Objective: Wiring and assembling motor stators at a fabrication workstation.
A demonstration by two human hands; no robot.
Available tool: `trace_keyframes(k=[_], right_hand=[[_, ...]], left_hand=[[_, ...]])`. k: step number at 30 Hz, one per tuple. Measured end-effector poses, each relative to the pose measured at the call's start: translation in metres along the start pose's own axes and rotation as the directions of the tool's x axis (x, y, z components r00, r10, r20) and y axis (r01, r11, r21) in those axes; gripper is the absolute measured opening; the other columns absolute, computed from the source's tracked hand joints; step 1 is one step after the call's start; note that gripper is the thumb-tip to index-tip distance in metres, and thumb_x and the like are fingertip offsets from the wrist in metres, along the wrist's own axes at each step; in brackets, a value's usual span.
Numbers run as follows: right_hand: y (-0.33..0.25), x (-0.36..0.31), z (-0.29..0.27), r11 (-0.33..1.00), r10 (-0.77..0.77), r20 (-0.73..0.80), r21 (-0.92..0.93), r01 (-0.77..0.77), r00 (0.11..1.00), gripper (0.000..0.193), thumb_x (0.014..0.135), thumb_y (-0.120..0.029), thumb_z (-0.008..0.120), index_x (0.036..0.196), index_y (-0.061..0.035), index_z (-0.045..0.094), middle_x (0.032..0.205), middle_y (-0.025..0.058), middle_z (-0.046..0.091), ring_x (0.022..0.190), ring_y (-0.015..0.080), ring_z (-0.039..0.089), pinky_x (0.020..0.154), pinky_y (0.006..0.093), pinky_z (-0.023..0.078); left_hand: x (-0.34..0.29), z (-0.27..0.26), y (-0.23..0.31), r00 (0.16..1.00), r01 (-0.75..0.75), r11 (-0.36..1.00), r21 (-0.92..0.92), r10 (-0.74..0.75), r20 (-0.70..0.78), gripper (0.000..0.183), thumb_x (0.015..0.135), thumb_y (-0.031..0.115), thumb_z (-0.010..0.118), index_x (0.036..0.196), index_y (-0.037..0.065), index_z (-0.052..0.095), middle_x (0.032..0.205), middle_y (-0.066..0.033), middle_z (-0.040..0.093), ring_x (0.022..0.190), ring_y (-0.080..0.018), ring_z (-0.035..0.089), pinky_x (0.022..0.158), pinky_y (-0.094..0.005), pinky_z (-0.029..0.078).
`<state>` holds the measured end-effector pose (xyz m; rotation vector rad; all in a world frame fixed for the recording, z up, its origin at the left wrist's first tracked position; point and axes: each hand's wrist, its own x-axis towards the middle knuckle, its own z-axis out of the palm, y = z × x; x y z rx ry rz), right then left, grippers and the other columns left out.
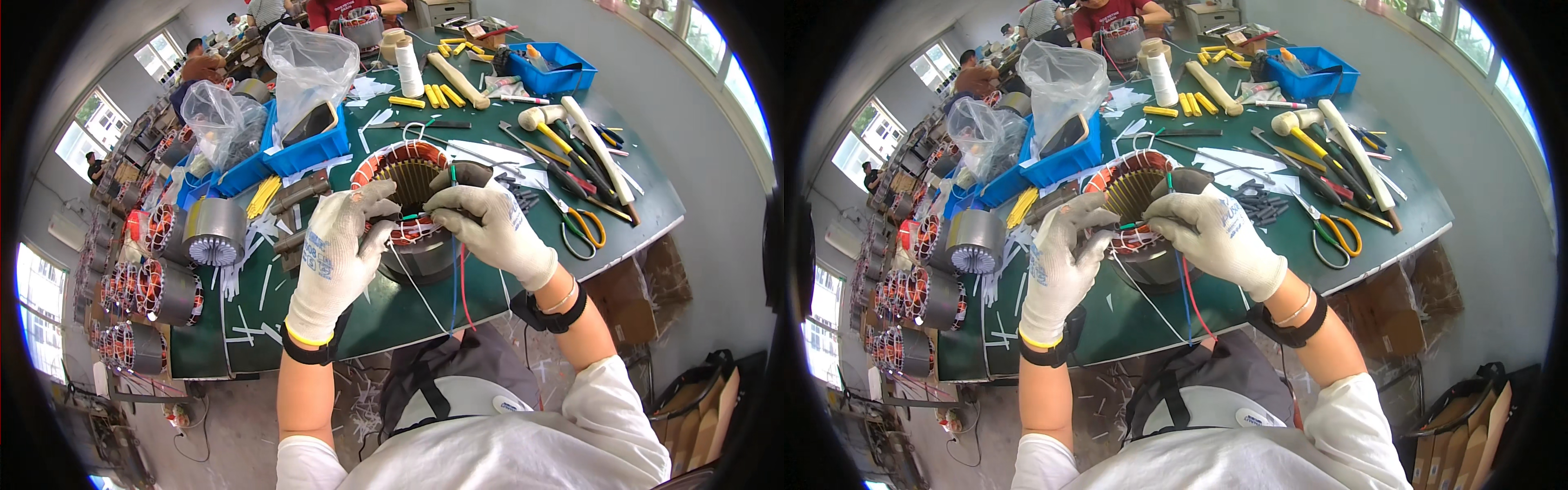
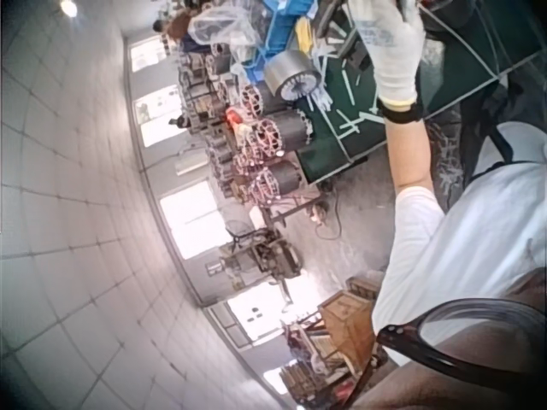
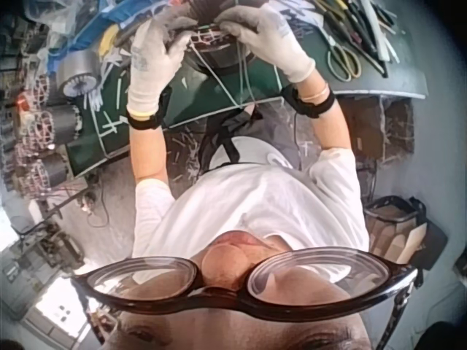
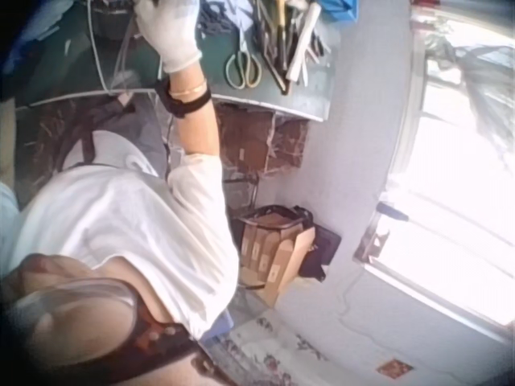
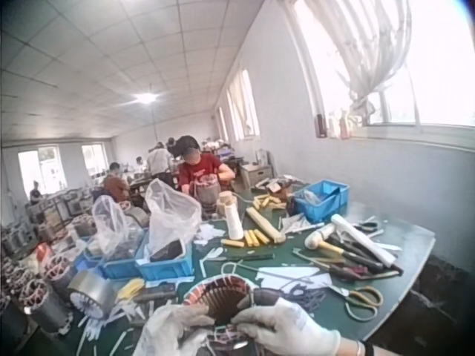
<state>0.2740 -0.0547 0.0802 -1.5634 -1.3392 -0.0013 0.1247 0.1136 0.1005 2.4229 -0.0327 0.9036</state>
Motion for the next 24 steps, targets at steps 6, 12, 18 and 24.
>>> trace_keyframes(k=[6, 12, 18, 24], right_hand=[[0.001, -0.002, -0.001, 0.999, 0.04, 0.031, -0.01, -0.04, 0.999, 0.014, 0.085, -0.009, 0.065, 0.097, -0.0041, 0.069, 0.089, 0.0115, 0.067, 0.081, 0.0253, 0.066, 0.074, 0.0348, 0.051], [0.003, 0.0, 0.0, 1.0, 0.008, 0.004, -0.028, -0.008, 1.0, 0.015, 0.086, -0.011, 0.065, 0.099, -0.0046, 0.069, 0.085, 0.0119, 0.068, 0.077, 0.0234, 0.067, 0.071, 0.0329, 0.051], [0.003, -0.003, 0.001, 0.999, 0.046, 0.001, 0.026, -0.046, 0.999, 0.016, 0.087, -0.011, 0.065, 0.101, -0.005, 0.069, 0.08, 0.0118, 0.067, 0.07, 0.0243, 0.067, 0.067, 0.0324, 0.051], [0.004, 0.002, -0.007, 1.0, -0.024, 0.061, -0.015, 0.025, 0.998, 0.023, 0.087, -0.009, 0.064, 0.109, -0.0034, 0.067, 0.088, 0.0147, 0.066, 0.082, 0.0284, 0.066, 0.073, 0.0354, 0.051]], left_hand=[[0.008, -0.008, 0.007, 0.983, -0.179, 0.945, 0.273, 0.162, 0.083, 0.029, 0.08, 0.0, 0.069, 0.108, 0.003, 0.063, 0.102, -0.0081, 0.07, 0.097, -0.0297, 0.061, 0.087, -0.0404, 0.048], [0.014, 0.003, 0.013, 0.987, -0.135, 0.99, 0.048, 0.13, 0.097, 0.027, 0.082, 0.008, 0.074, 0.107, 0.003, 0.065, 0.1, -0.0106, 0.069, 0.084, -0.0227, 0.067, 0.074, -0.0332, 0.052], [0.012, 0.012, 0.009, 0.999, 0.048, 0.997, -0.054, -0.049, -0.013, 0.024, 0.081, 0.017, 0.077, 0.096, 0.002, 0.067, 0.085, -0.0102, 0.068, 0.071, -0.0218, 0.064, 0.064, -0.0325, 0.05], [0.001, 0.04, -0.003, 0.945, 0.236, 0.864, -0.446, -0.31, -0.101, 0.021, 0.082, 0.023, 0.076, 0.089, 0.005, 0.067, 0.079, -0.0073, 0.067, 0.073, -0.0244, 0.063, 0.071, -0.0356, 0.048]])
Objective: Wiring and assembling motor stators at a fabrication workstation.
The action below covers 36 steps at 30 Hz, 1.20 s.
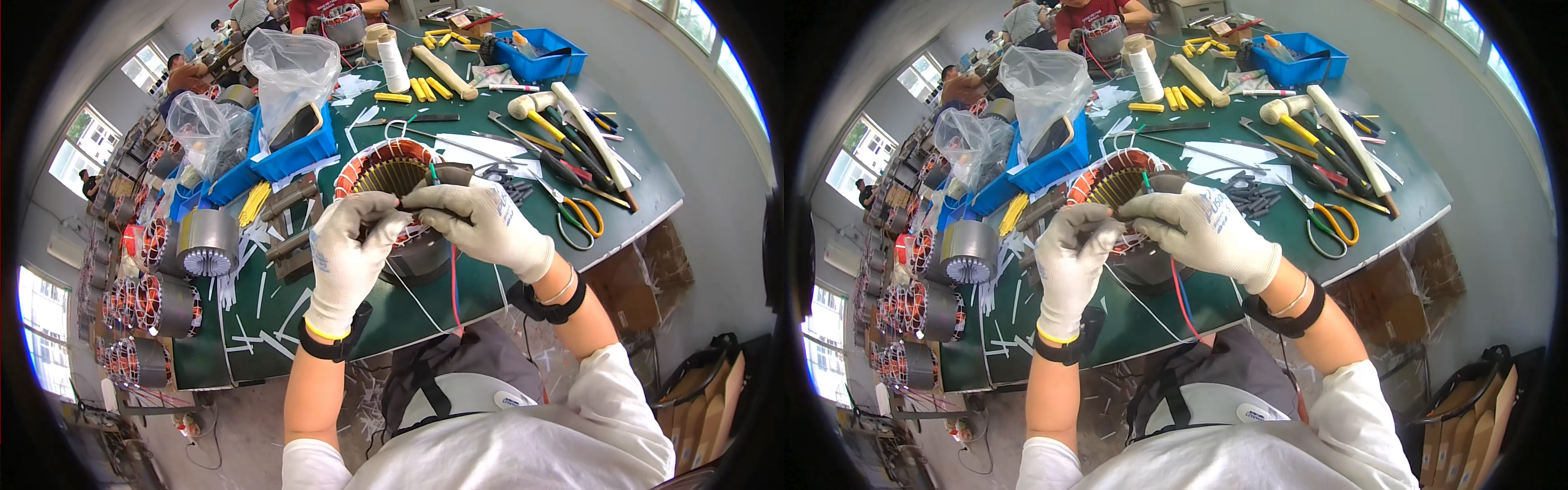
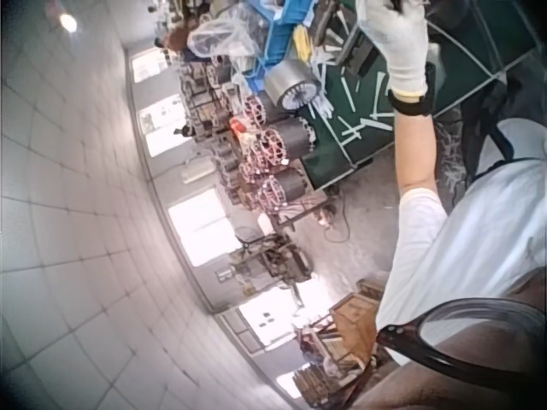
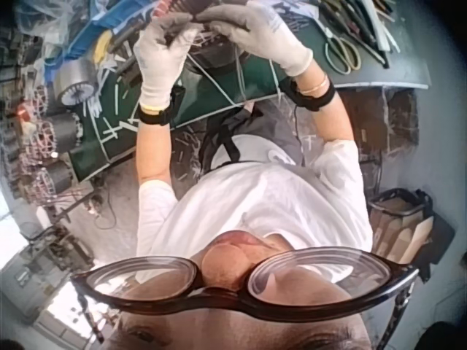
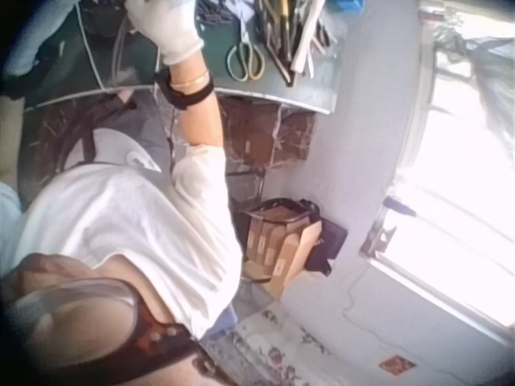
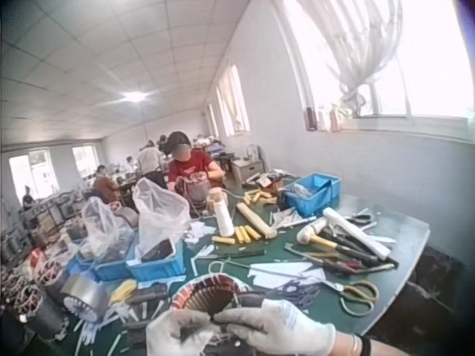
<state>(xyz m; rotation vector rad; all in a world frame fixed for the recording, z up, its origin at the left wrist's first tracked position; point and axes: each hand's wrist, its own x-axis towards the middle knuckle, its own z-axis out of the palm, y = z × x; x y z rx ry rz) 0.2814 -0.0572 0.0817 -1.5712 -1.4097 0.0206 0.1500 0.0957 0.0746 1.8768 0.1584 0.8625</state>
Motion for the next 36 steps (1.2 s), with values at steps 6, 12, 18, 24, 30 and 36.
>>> trace_keyframes(k=[6, 12, 18, 24, 30, 36], right_hand=[[-0.022, -0.007, -0.026, 0.939, 0.309, -0.247, 0.23, -0.254, 0.918, 0.047, 0.084, -0.011, 0.065, 0.13, -0.0033, 0.056, 0.111, 0.0097, 0.065, 0.073, 0.0059, 0.054, 0.064, 0.0245, 0.045], [-0.026, -0.036, -0.009, 0.992, 0.017, -0.401, -0.107, -0.065, 0.916, 0.012, 0.077, -0.013, 0.075, 0.086, -0.0058, 0.071, 0.081, 0.008, 0.067, 0.072, 0.0224, 0.065, 0.067, 0.0313, 0.05], [-0.027, -0.051, 0.021, 0.852, 0.124, -0.384, -0.432, -0.296, 0.915, 0.035, 0.075, -0.024, 0.077, 0.107, -0.0137, 0.068, 0.078, 0.0097, 0.067, 0.063, 0.0296, 0.065, 0.055, 0.0364, 0.052], [-0.019, -0.042, 0.019, 0.863, 0.132, -0.395, -0.406, -0.301, 0.909, 0.032, 0.081, -0.016, 0.067, 0.113, -0.0146, 0.067, 0.074, 0.0158, 0.065, 0.063, 0.0328, 0.065, 0.057, 0.0388, 0.052], [-0.036, -0.035, 0.019, 0.978, 0.161, -0.313, -0.073, -0.193, 0.936, 0.043, 0.082, 0.001, 0.055, 0.122, -0.0138, 0.065, 0.088, 0.0215, 0.065, 0.081, 0.0357, 0.065, 0.07, 0.0409, 0.052], [-0.031, -0.042, 0.006, 0.971, 0.068, -0.172, -0.216, -0.105, 0.983, 0.048, 0.079, 0.001, 0.057, 0.122, -0.0189, 0.067, 0.092, 0.0163, 0.067, 0.079, 0.0341, 0.065, 0.069, 0.0389, 0.053]], left_hand=[[0.001, -0.002, 0.006, 0.95, -0.312, 0.906, 0.286, 0.294, 0.106, 0.018, 0.078, 0.018, 0.078, 0.086, 0.006, 0.067, 0.085, -0.0066, 0.07, 0.085, -0.0275, 0.065, 0.085, -0.038, 0.048], [0.0, 0.003, -0.001, 0.926, -0.375, 0.876, 0.303, 0.369, 0.078, 0.013, 0.073, 0.01, 0.078, 0.081, 0.006, 0.068, 0.084, -0.0071, 0.071, 0.081, -0.0276, 0.064, 0.085, -0.0397, 0.048], [0.0, 0.007, -0.002, 0.924, -0.377, 0.867, 0.327, 0.377, 0.066, 0.011, 0.075, 0.009, 0.077, 0.078, 0.006, 0.067, 0.078, -0.0065, 0.069, 0.076, -0.0267, 0.063, 0.083, -0.0395, 0.047], [-0.002, 0.007, -0.003, 0.954, -0.297, 0.924, 0.239, 0.297, 0.039, 0.009, 0.076, 0.006, 0.074, 0.076, 0.007, 0.065, 0.074, -0.0058, 0.066, 0.074, -0.026, 0.06, 0.083, -0.0389, 0.046], [-0.005, 0.007, 0.012, 0.973, -0.229, 0.952, 0.205, 0.231, 0.015, 0.016, 0.075, 0.003, 0.071, 0.091, 0.007, 0.068, 0.083, -0.0061, 0.063, 0.08, -0.0246, 0.059, 0.082, -0.0367, 0.046], [0.003, -0.009, 0.026, 0.721, -0.668, 0.467, 0.58, 0.598, 0.349, 0.023, 0.072, 0.02, 0.077, 0.094, 0.016, 0.068, 0.097, 0.0001, 0.063, 0.095, -0.0223, 0.058, 0.096, -0.0474, 0.042]])
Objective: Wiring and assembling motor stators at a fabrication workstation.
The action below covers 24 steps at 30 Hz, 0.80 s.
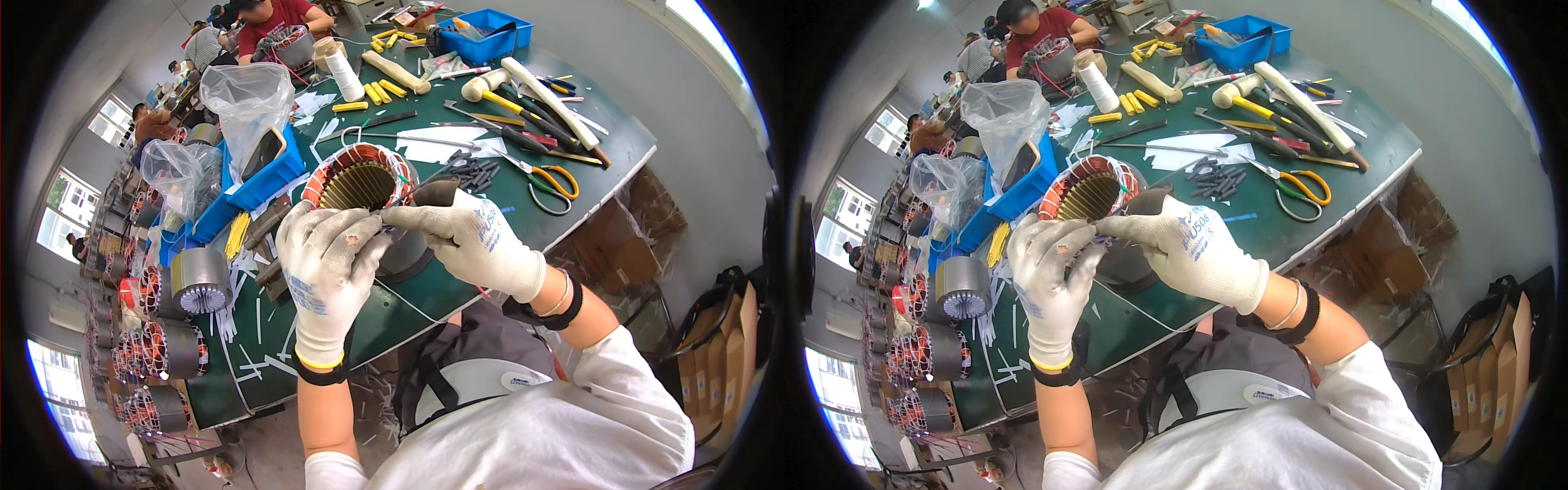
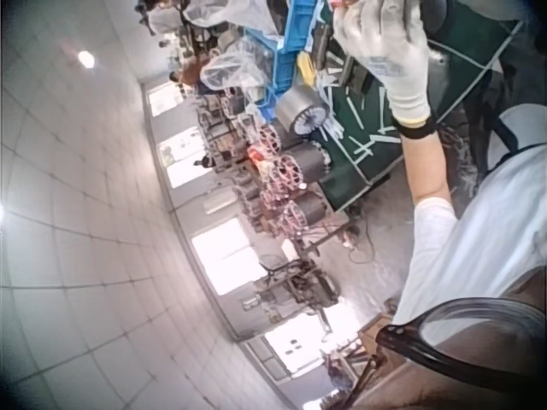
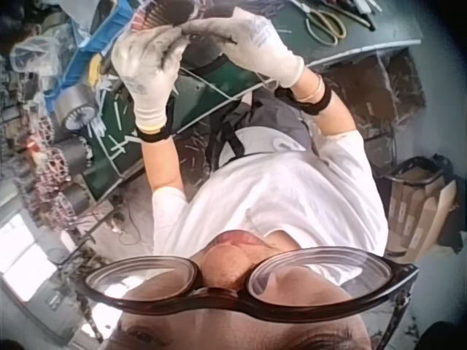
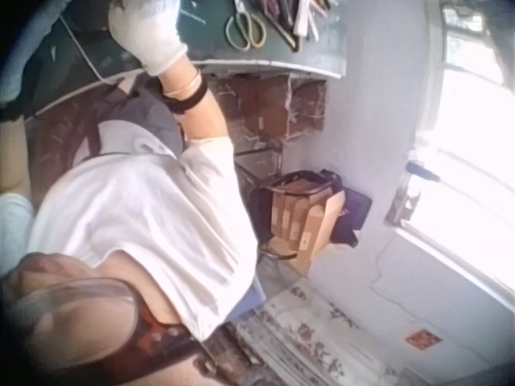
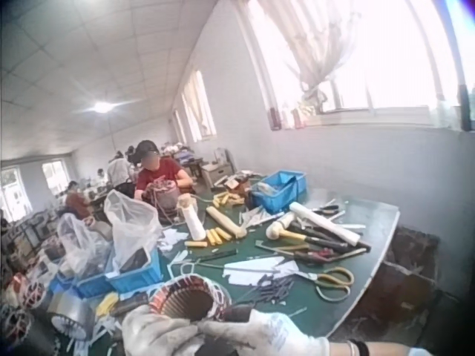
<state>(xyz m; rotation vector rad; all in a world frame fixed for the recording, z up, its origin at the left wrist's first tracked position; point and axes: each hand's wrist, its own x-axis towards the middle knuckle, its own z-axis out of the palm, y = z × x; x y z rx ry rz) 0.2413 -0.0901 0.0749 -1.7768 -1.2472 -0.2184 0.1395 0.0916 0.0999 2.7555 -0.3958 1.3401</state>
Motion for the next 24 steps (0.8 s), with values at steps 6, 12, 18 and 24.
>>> trace_keyframes(k=[6, 12, 18, 24], right_hand=[[0.005, -0.033, -0.021, 0.959, 0.246, 0.028, -0.15, -0.239, 0.969, 0.034, 0.08, -0.01, 0.063, 0.112, -0.0187, 0.07, 0.083, 0.0137, 0.065, 0.076, 0.0329, 0.065, 0.068, 0.0403, 0.053], [0.007, -0.031, -0.089, 0.904, 0.094, -0.375, -0.355, -0.237, 0.922, 0.02, 0.073, -0.004, 0.071, 0.092, -0.0102, 0.072, 0.078, 0.0105, 0.063, 0.077, 0.0272, 0.062, 0.07, 0.0358, 0.051], [0.004, -0.025, -0.078, 0.847, -0.06, -0.688, -0.419, -0.328, 0.723, 0.029, 0.068, 0.002, 0.076, 0.092, -0.0046, 0.062, 0.09, 0.0112, 0.06, 0.081, 0.0245, 0.06, 0.072, 0.0322, 0.049], [0.002, -0.07, -0.026, 0.952, -0.066, -0.683, -0.262, -0.16, 0.728, 0.036, 0.064, -0.002, 0.084, 0.091, -0.0064, 0.06, 0.075, 0.0075, 0.057, 0.06, 0.0221, 0.053, 0.052, 0.0296, 0.042]], left_hand=[[-0.012, 0.008, 0.011, 0.999, 0.011, 0.978, 0.208, 0.0, -0.051, 0.016, 0.078, 0.024, 0.075, 0.086, 0.016, 0.063, 0.103, -0.0006, 0.064, 0.099, -0.0245, 0.058, 0.094, -0.0474, 0.044], [-0.029, 0.023, 0.009, 0.992, 0.069, 0.992, 0.104, -0.058, -0.11, 0.018, 0.082, 0.019, 0.075, 0.088, 0.01, 0.061, 0.119, -0.0115, 0.062, 0.109, -0.0334, 0.058, 0.095, -0.049, 0.045], [0.001, 0.029, 0.019, 0.978, 0.1, 0.995, 0.022, -0.094, -0.188, 0.024, 0.077, 0.017, 0.076, 0.098, 0.012, 0.064, 0.114, -0.0084, 0.065, 0.104, -0.0299, 0.061, 0.089, -0.0435, 0.048], [-0.009, 0.047, 0.01, 0.986, 0.141, 0.99, 0.03, -0.138, -0.097, 0.021, 0.079, 0.018, 0.075, 0.097, 0.011, 0.066, 0.097, -0.0038, 0.069, 0.087, -0.024, 0.065, 0.083, -0.0384, 0.05]])
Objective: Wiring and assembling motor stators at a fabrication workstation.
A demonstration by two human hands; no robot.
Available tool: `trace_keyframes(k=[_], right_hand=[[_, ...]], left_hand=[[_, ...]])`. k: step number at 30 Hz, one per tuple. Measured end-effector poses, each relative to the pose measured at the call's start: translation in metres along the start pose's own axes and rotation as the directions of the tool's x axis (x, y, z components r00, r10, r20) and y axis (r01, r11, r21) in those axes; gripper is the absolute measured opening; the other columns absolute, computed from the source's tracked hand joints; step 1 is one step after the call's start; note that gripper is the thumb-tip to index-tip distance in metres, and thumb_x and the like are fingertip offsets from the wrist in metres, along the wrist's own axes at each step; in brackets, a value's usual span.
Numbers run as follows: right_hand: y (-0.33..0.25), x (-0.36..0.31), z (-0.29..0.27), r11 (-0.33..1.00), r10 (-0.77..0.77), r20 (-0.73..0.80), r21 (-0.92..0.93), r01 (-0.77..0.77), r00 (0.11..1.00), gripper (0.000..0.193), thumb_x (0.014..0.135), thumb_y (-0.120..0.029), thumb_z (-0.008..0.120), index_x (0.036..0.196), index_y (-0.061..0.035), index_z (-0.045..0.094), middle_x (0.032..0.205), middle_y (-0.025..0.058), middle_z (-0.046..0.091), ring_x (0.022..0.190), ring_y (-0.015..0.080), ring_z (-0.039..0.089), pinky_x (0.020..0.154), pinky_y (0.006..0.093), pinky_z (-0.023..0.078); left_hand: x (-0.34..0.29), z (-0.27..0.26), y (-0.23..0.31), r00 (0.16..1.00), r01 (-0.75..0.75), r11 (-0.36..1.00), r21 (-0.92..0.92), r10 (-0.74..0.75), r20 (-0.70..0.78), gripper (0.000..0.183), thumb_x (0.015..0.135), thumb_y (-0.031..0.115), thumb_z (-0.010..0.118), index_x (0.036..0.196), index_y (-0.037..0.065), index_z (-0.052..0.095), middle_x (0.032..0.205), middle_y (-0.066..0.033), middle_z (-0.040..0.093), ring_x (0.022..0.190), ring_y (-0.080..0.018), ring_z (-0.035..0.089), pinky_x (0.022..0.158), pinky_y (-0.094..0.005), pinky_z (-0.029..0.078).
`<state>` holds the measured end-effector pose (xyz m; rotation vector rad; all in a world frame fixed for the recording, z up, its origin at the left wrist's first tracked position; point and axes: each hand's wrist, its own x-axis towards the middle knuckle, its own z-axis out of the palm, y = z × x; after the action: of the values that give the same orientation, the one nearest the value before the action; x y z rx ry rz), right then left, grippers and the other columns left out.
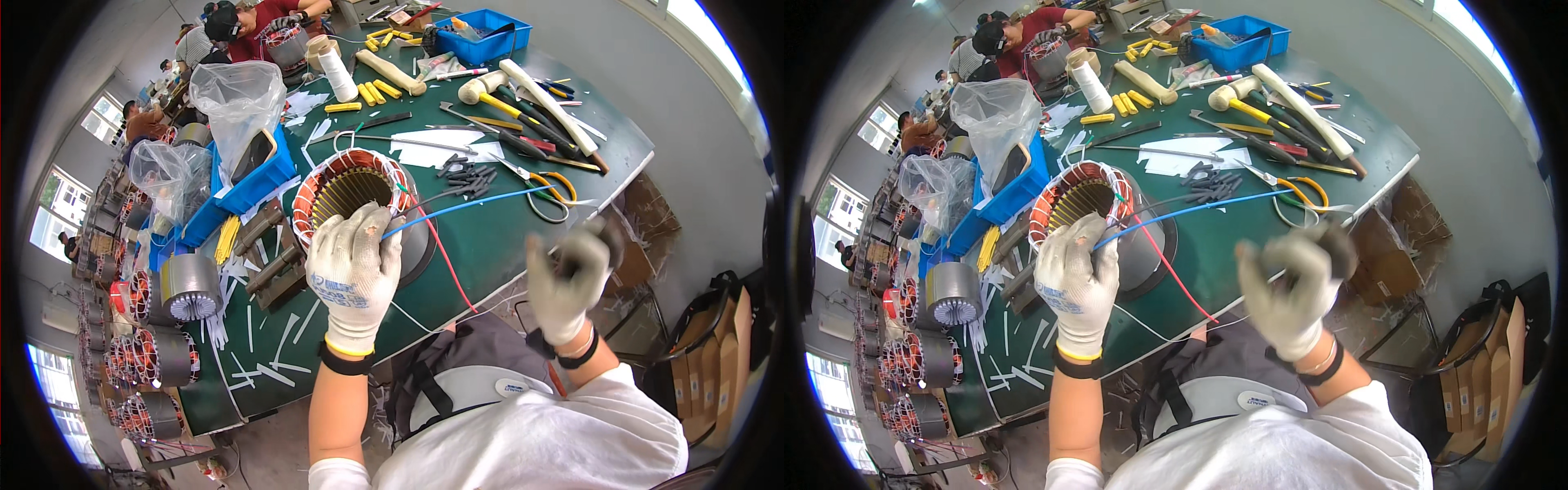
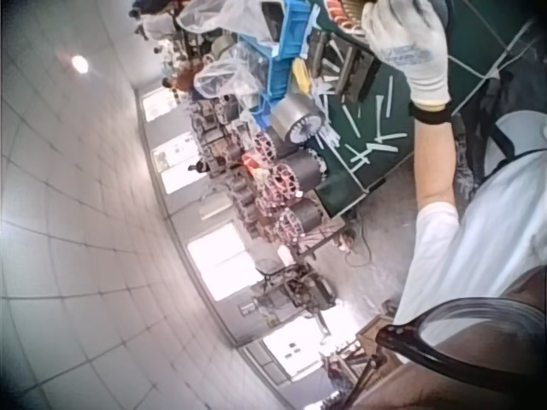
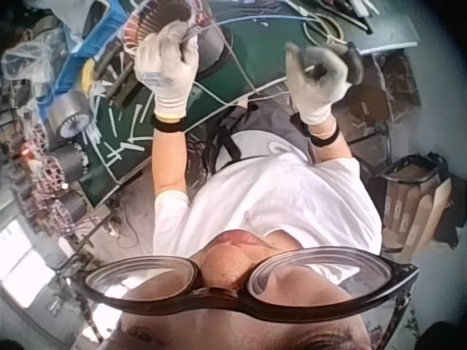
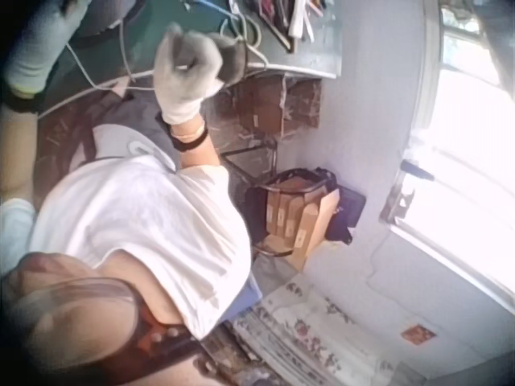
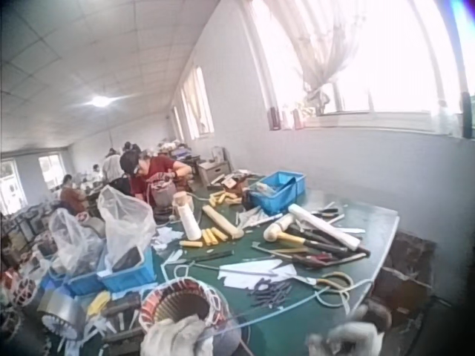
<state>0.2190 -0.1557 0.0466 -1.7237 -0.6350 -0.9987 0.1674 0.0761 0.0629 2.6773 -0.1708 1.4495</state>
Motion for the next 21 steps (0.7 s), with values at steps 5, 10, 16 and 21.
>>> trace_keyframes(k=[5, 10, 16, 21], right_hand=[[-0.011, -0.005, 0.033, 0.941, 0.147, 0.547, 0.181, -0.287, 0.825, 0.029, 0.078, -0.016, 0.075, 0.103, -0.0027, 0.07, 0.082, 0.0155, 0.068, 0.074, 0.0264, 0.066, 0.066, 0.033, 0.051], [-0.005, 0.026, 0.075, 0.541, 0.368, 0.726, 0.342, -0.768, 0.582, 0.036, 0.086, -0.021, 0.068, 0.114, 0.0011, 0.066, 0.096, 0.0101, 0.071, 0.081, 0.0151, 0.065, 0.074, 0.0291, 0.052], [-0.008, 0.014, 0.064, 0.244, 0.346, 0.879, 0.253, -0.936, 0.327, 0.024, 0.088, -0.012, 0.064, 0.109, -0.0002, 0.065, 0.091, 0.0005, 0.064, 0.079, 0.0093, 0.057, 0.071, 0.0273, 0.05], [-0.014, 0.009, 0.061, 0.962, -0.273, 0.606, 0.157, 0.224, 0.747, 0.034, 0.078, -0.006, 0.062, 0.109, -0.019, 0.067, 0.1, 0.0092, 0.067, 0.068, 0.0302, 0.067, 0.057, 0.0372, 0.053]], left_hand=[[0.002, 0.005, 0.008, 0.993, 0.051, 0.997, -0.049, -0.056, -0.101, 0.012, 0.08, 0.007, 0.071, 0.091, 0.006, 0.066, 0.085, -0.0093, 0.068, 0.074, -0.0291, 0.064, 0.07, -0.0395, 0.048], [0.003, 0.007, 0.013, 0.983, 0.164, 0.982, -0.098, -0.17, -0.066, 0.007, 0.082, 0.008, 0.07, 0.088, 0.004, 0.066, 0.076, -0.0096, 0.066, 0.068, -0.0293, 0.062, 0.067, -0.0395, 0.047], [0.005, 0.0, 0.012, 0.964, 0.257, 0.95, -0.177, -0.264, -0.016, 0.008, 0.083, 0.009, 0.07, 0.088, 0.003, 0.068, 0.076, -0.0093, 0.068, 0.061, -0.0218, 0.062, 0.06, -0.0338, 0.047], [0.021, -0.027, 0.021, 0.754, 0.656, 0.56, -0.507, -0.521, 0.4, 0.041, 0.082, 0.001, 0.067, 0.121, -0.002, 0.056, 0.11, -0.0153, 0.067, 0.097, -0.0239, 0.067, 0.087, -0.0347, 0.052]])
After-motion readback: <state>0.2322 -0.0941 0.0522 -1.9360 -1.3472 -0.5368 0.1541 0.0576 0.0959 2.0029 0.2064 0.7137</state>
